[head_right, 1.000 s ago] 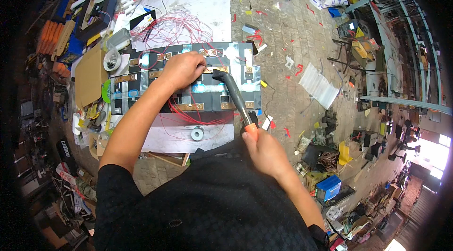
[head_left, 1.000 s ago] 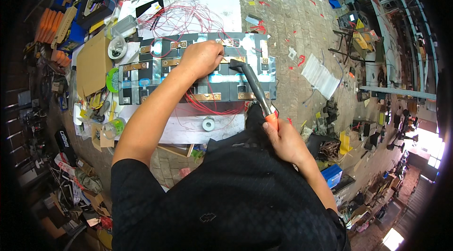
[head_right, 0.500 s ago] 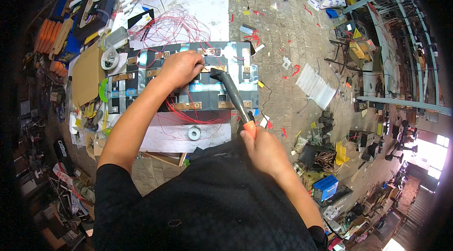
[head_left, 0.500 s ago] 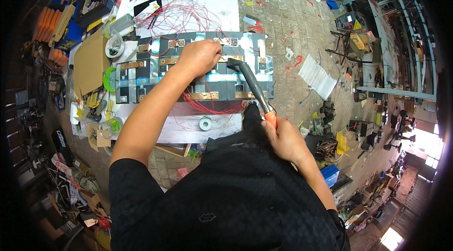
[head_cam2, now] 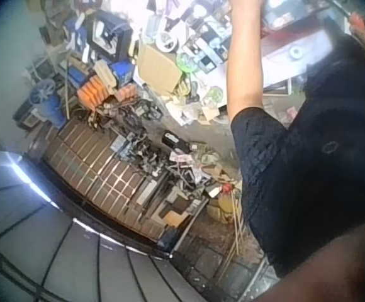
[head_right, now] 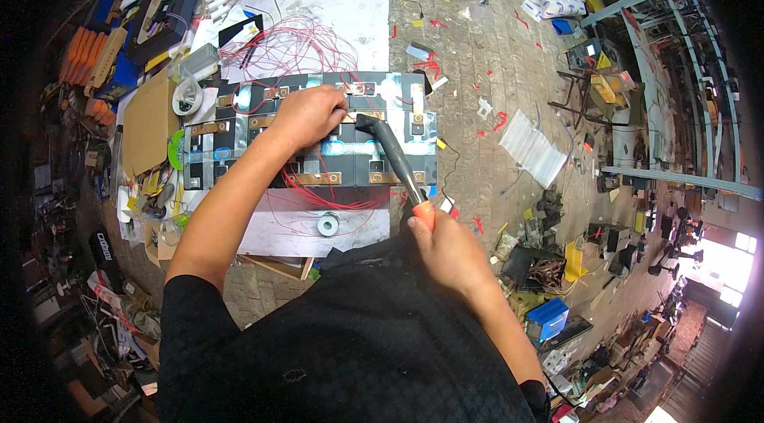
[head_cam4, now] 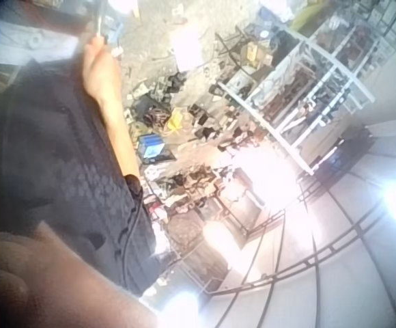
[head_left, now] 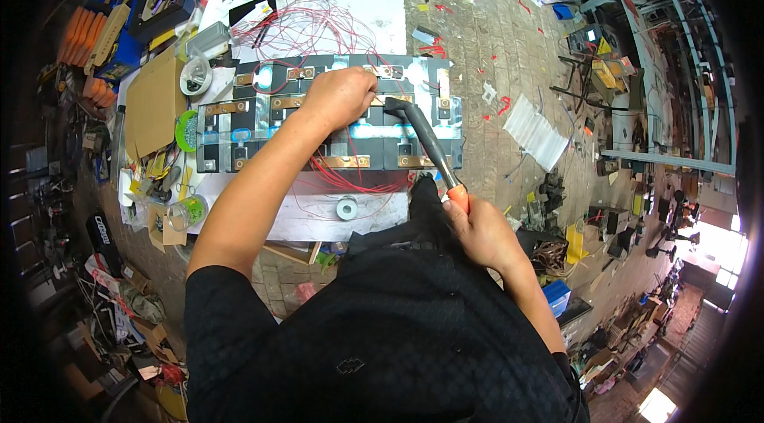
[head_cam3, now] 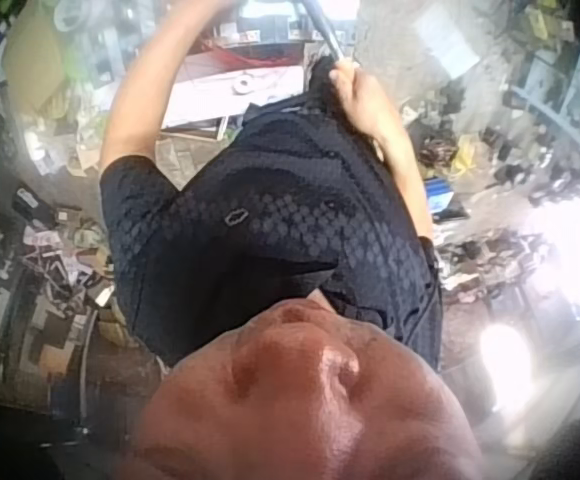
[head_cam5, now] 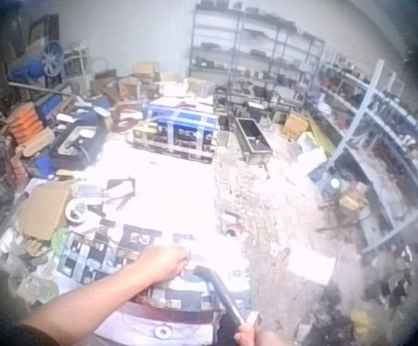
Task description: The person uses a soldering iron to attach red wires to the terminals of a series of battery cells arranged on a workbench. The person repeatedly heats the connection points and applies solder to secure the wires.
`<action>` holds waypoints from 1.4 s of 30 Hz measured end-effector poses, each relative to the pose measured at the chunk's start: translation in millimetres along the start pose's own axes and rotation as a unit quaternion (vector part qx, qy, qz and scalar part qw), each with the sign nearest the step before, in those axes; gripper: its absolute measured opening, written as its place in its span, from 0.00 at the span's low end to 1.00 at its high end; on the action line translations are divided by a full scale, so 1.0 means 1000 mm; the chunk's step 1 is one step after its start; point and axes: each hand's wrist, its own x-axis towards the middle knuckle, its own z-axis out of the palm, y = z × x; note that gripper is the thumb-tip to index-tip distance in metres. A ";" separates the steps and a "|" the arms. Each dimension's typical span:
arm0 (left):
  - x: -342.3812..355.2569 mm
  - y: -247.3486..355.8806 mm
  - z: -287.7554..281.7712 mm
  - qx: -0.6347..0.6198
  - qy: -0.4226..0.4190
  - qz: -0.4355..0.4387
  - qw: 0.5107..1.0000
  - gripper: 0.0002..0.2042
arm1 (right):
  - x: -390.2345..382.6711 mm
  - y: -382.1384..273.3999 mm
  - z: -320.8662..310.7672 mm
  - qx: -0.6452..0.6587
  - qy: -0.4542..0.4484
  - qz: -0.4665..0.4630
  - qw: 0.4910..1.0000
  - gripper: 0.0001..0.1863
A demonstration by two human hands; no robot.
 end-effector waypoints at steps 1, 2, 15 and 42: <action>0.000 -0.001 0.001 0.001 0.000 0.001 1.000 0.08 | 0.000 0.000 0.000 0.002 0.001 0.001 1.000 0.26; 0.000 0.000 0.001 -0.001 0.001 0.001 1.000 0.08 | 0.001 0.000 -0.001 0.004 0.001 0.001 1.000 0.26; 0.000 0.003 -0.002 -0.008 0.011 0.005 1.000 0.07 | 0.001 -0.001 -0.002 -0.015 0.010 -0.006 1.000 0.27; 0.001 -0.001 0.002 0.000 0.029 0.024 0.999 0.07 | 0.003 0.004 -0.001 -0.023 0.013 -0.004 1.000 0.27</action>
